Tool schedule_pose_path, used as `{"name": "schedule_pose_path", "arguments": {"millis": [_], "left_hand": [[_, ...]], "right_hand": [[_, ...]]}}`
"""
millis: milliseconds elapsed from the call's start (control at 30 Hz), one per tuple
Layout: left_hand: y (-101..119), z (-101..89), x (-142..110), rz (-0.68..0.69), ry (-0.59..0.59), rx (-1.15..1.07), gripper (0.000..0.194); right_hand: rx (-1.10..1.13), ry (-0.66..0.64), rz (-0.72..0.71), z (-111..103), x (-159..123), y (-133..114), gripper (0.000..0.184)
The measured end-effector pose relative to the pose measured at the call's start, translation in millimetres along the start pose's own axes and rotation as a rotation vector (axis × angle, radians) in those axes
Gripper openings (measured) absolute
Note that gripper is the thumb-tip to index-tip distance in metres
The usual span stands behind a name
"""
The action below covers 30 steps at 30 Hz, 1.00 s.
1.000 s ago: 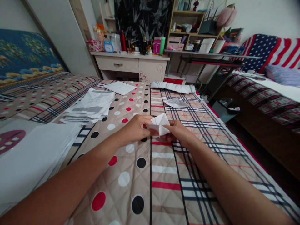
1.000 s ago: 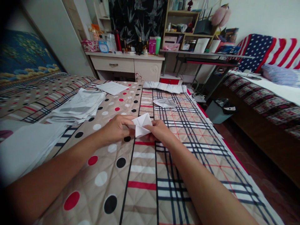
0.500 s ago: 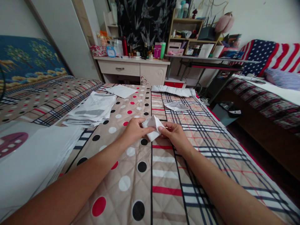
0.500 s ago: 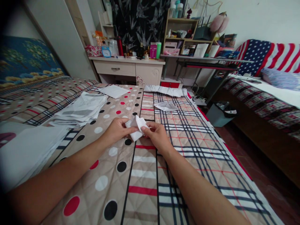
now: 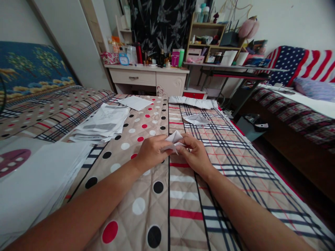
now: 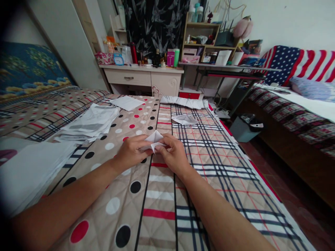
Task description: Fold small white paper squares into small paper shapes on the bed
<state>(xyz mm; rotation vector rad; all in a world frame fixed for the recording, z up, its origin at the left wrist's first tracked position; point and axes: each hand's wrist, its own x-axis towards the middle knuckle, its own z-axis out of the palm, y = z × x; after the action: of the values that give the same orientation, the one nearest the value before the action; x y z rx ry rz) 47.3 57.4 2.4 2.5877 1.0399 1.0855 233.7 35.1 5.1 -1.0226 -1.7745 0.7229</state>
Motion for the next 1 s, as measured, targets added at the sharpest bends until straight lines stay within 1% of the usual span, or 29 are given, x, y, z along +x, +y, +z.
{"name": "schedule_pose_path", "arguments": {"millis": [100,167,267,367,467,567,633,667,733,833,867,933,1000], "left_hand": [[5,-1.9,2,-0.045,0.026,-0.096,0.025],[6,-2.9,4,-0.072,0.04,-0.183,0.026],[6,-1.8,6,-0.105,0.105,-0.273,0.024],[4,0.6,6,-0.116,0.186,-0.3,0.018],[5,1.4,7,-0.116,0.203,-0.332,0.012],[7,0.4,7,-0.102,0.243,-0.336,0.009],[8,-0.6,6,-0.051,0.289,-0.3,0.007],[9,-1.2,6,-0.003,0.309,-0.271,0.006],[9,-2.7,5,0.135,0.341,-0.195,0.006],[9,-5.3,3,0.315,0.356,-0.072,0.014],[9,-6.1,3,0.346,0.355,-0.042,0.016],[9,-7.1,1,0.366,0.349,-0.005,0.018],[9,-7.0,0,0.374,0.342,0.002,0.018]], "right_hand": [[0.028,0.016,0.004,-1,1,5,0.015],[0.056,0.024,0.007,-2,2,7,0.015],[0.068,0.018,0.001,-2,2,7,0.016],[0.074,-0.013,0.003,-2,1,4,0.017],[0.07,-0.039,0.007,-1,0,4,0.017],[0.05,-0.024,0.024,0,0,3,0.016],[0.043,0.009,0.028,0,-1,2,0.015],[0.05,0.029,0.015,0,-1,0,0.015],[0.087,0.076,-0.043,-1,-2,-2,0.017],[0.164,0.183,-0.122,-1,-3,-5,0.018],[0.188,0.227,-0.129,0,-4,-5,0.015],[0.229,0.3,-0.12,1,-4,-4,0.011],[0.241,0.344,-0.1,3,-4,-1,0.014]]}}
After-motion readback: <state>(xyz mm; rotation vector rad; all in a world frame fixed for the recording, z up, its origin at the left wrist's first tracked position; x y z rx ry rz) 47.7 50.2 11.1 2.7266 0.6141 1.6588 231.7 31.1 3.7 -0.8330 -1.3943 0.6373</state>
